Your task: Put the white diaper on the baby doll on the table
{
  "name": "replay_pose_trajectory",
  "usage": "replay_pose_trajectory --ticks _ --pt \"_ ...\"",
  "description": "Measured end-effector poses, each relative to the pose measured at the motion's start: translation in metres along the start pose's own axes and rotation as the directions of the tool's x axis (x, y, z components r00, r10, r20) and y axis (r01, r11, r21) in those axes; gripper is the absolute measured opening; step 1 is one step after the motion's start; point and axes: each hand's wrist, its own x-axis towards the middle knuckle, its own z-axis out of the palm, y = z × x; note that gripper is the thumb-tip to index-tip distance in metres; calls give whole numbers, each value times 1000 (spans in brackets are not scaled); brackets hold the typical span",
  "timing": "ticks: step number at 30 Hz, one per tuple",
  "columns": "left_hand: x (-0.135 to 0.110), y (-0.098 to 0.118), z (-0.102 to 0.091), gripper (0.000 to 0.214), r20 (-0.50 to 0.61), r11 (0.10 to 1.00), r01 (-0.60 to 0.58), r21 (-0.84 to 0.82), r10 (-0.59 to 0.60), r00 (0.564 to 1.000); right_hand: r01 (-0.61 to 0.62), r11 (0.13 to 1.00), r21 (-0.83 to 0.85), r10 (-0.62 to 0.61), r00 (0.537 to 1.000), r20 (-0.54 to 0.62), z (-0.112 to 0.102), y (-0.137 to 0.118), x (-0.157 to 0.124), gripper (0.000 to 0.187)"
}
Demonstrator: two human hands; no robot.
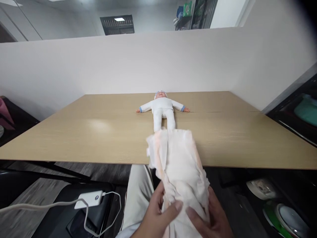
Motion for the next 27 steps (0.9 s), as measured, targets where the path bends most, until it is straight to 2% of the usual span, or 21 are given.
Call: replay_pose_trajectory --ticks 2,5,7,11,13,14,15,17,18,20,22,24,27 --pt "15 -1 -9 76 -70 1000 4 -6 -4 998 30 999 30 -33 995 90 19 -15 20 76" --pt "39 -15 -28 68 -165 1000 6 25 -2 986 104 994 17 -105 973 203 42 -24 47 69" --pt "50 -28 -40 67 -196 999 26 28 -20 980 117 993 -33 -108 974 198 52 -19 56 68" --pt "59 -47 -55 62 -150 996 69 -50 -76 986 130 976 -174 -100 980 174 58 6 58 61" --pt "60 -48 -57 58 -134 994 84 -67 -92 987 208 939 -273 -183 976 114 54 15 61 58" --pt "60 -48 -58 57 -132 994 92 -64 -100 986 270 906 -327 -263 963 65 52 17 64 56" --pt "60 -48 -58 58 -129 993 101 -56 -107 986 339 862 -377 -359 933 19 50 16 68 55" --pt "60 -48 -60 58 -117 993 109 -35 -112 987 474 751 -459 -543 840 -21 49 6 79 48" --pt "61 -49 -62 57 -106 993 113 -20 -115 988 537 693 -482 -611 792 4 51 -1 85 44" --pt "61 -51 -66 53 -75 993 108 45 -105 992 648 585 -487 -676 722 149 59 -19 98 37" --pt "60 -50 -73 48 -34 978 72 197 -67 997 725 510 -462 -651 677 344 71 -35 111 42" --pt "58 -39 -81 43 31 895 -3 446 -12 999 769 461 -443 -583 639 502 83 -45 123 52" --pt "53 1 -95 32 206 615 -165 771 5 979 805 394 -444 -501 593 631 93 -49 137 61"
